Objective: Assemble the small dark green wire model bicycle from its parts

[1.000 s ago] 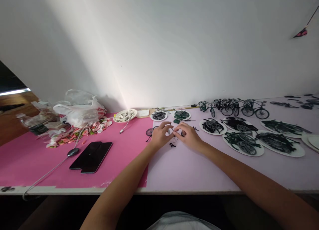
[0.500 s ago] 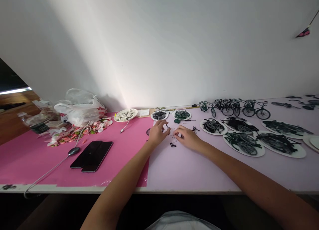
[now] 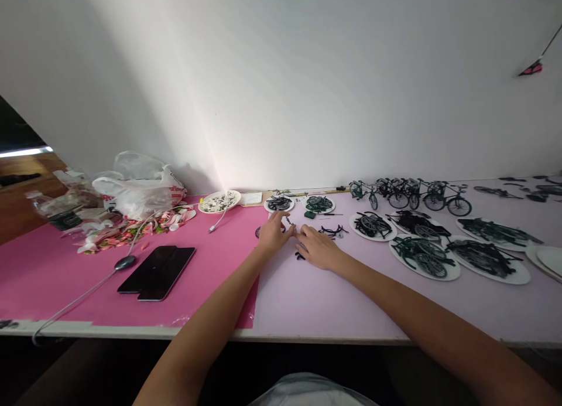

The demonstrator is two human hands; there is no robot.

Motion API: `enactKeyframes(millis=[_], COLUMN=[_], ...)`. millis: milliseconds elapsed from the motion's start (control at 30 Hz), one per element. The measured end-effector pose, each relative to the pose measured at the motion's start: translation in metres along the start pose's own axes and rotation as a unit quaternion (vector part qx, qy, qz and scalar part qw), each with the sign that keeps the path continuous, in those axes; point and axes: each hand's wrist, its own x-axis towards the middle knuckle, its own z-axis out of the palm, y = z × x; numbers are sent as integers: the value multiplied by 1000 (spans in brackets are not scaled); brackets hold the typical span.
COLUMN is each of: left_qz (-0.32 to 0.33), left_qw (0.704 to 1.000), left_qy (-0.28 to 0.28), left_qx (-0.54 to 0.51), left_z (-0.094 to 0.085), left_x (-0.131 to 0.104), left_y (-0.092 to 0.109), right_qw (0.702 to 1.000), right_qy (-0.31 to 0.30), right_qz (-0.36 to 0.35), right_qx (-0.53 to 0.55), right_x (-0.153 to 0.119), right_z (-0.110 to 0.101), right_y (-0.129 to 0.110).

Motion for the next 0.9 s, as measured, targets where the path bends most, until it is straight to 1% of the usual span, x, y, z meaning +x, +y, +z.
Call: enactKeyframes(millis=[167, 300, 433, 600, 767, 900], left_qz=[-8, -6, -2, 6, 9, 7], left_qw=[1000, 1000, 1000, 1000, 1000, 1000], left_qy=[-4, 1, 5, 9, 13, 11], left_qx=[-3, -7, -12, -13, -17, -15], left_z=[-1, 0, 2, 2, 2, 2], left_x=[1, 0, 1, 1, 1, 1], left_y=[0, -2, -5, -6, -6, -6], right_qw=[999, 999, 1000, 1000, 999, 998], right_qy=[-30, -37, -15, 18, 17, 14], right_qz=[2, 4, -3, -20, -43, -56], right_qx=[-16, -16, -2, -3, -18, 0], right_x=[4, 4, 4, 5, 8, 8], right_z=[-2, -4, -5, -1, 6, 10], right_y=[-2, -4, -6, -7, -4, -2])
